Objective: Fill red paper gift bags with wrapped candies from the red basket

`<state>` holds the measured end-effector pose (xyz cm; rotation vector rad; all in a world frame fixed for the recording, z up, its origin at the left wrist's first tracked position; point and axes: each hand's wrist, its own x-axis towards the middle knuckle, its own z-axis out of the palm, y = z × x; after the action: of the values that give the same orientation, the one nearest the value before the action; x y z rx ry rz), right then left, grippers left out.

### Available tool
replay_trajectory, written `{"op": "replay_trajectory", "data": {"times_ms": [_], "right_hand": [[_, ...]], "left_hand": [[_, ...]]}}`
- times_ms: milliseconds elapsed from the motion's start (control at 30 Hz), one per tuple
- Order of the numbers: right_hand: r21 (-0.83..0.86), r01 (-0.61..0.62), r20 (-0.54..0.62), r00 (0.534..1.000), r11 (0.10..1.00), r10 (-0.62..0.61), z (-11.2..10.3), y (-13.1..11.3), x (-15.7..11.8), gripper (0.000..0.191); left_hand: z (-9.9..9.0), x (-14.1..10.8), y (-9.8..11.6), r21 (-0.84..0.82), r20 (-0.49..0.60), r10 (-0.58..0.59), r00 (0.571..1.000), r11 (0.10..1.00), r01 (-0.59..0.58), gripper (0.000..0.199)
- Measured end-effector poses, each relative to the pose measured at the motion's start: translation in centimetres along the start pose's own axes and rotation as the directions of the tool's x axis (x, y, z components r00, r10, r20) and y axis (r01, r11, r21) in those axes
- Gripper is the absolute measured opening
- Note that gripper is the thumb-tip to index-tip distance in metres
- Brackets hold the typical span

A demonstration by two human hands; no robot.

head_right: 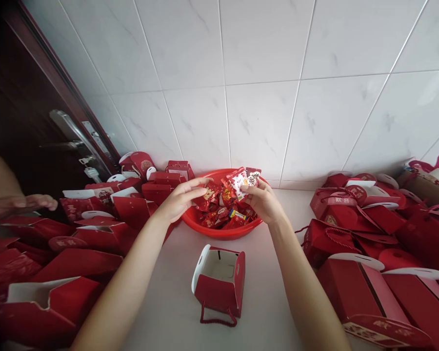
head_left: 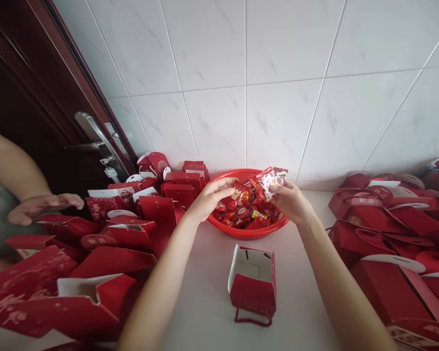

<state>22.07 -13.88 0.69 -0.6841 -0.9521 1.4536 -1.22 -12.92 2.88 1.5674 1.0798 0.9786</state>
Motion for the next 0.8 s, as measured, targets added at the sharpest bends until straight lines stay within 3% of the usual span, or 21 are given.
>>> {"op": "replay_trajectory", "data": {"times_ms": [167,300,433,567,700,800], "right_hand": [[-0.201,0.021,0.14,0.99,0.979,0.007,1.4,-2.8,-3.5,0.029],[-0.381,0.046,0.254,0.966,0.924,0.057,2.5,-4.0,-6.6,0.03],[-0.468,0.059,0.272,0.959,0.882,0.08,3.3,-4.1,-8.8,0.03],[-0.496,0.103,0.239,0.971,0.862,0.021,3.6,-4.2,-9.6,0.03],[-0.552,0.153,0.204,0.978,0.82,-0.045,2.7,-5.3,-10.3,0.027],[-0.667,0.19,0.366,0.926,0.721,0.095,2.4,-6.6,-11.2,0.019]], "left_hand": [[0.4,-3.1,2.2,0.172,0.135,0.146,0.98,0.971,-0.168,0.036],[0.9,-5.4,3.3,0.129,0.308,0.125,0.943,0.977,-0.172,0.031],[1.1,-6.9,3.8,0.109,0.454,0.128,0.882,0.974,-0.198,0.032],[1.2,-7.6,4.1,0.26,0.399,0.097,0.912,0.942,-0.214,0.024],[1.2,-8.2,4.4,0.488,0.309,0.03,0.951,0.853,-0.185,0.026],[1.5,-8.6,4.5,0.577,0.294,0.008,0.956,0.796,-0.184,0.026]]}}
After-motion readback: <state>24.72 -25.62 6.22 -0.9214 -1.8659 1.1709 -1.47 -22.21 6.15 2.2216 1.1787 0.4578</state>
